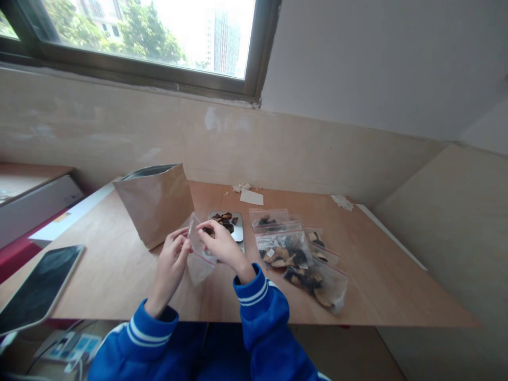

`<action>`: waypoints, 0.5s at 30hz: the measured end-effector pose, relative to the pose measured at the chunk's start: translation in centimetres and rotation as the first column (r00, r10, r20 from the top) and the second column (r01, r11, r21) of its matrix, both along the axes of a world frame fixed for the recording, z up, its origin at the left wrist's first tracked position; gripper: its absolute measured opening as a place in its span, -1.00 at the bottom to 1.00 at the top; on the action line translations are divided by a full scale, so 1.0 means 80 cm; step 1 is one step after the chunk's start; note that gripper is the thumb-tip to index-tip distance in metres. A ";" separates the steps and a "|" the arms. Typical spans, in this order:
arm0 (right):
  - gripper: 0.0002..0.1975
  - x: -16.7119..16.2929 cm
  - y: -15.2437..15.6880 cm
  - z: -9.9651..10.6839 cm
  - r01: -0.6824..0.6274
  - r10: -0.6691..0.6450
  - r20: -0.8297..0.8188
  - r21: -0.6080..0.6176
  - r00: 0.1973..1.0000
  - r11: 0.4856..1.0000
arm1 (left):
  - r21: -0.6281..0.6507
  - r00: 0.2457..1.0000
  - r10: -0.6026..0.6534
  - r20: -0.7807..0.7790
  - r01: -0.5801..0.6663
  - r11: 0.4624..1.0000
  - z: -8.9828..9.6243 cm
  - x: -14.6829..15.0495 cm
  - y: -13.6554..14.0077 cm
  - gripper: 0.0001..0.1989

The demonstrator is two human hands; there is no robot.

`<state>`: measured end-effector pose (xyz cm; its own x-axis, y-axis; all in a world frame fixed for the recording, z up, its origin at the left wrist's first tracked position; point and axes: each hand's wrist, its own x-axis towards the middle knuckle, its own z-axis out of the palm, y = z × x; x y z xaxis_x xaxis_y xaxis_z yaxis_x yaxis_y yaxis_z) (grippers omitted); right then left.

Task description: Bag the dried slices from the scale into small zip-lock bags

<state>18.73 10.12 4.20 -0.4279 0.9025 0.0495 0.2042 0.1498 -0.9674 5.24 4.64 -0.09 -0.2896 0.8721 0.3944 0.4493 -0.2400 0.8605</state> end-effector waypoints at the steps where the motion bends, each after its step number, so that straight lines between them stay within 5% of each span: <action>1: -0.78 0.001 0.001 -0.003 0.002 -0.006 0.056 0.073 0.998 0.997 | -0.002 1.000 -0.002 0.010 0.002 1.000 -0.002 -0.001 0.000 -0.68; 5: -0.70 0.011 -0.002 0.001 -0.095 0.057 0.123 0.325 0.991 0.941 | -0.029 0.999 0.007 0.040 -0.006 1.000 -0.011 -0.008 0.000 -0.69; 10: -0.72 0.020 0.009 -0.002 -0.097 0.114 -0.069 0.215 0.991 0.972 | -0.066 0.993 0.060 0.103 -0.054 0.996 -0.022 -0.015 0.003 -0.70; 13: -0.73 0.025 0.035 -0.023 0.046 -0.006 -0.139 0.289 0.990 0.956 | -0.079 0.987 0.082 0.137 -0.071 0.994 -0.024 -0.017 0.003 -0.67; 15: -0.73 0.031 0.058 -0.045 0.173 -0.171 -0.043 0.424 0.984 0.889 | -0.080 0.985 0.083 0.149 -0.072 0.994 -0.025 -0.018 0.002 -0.66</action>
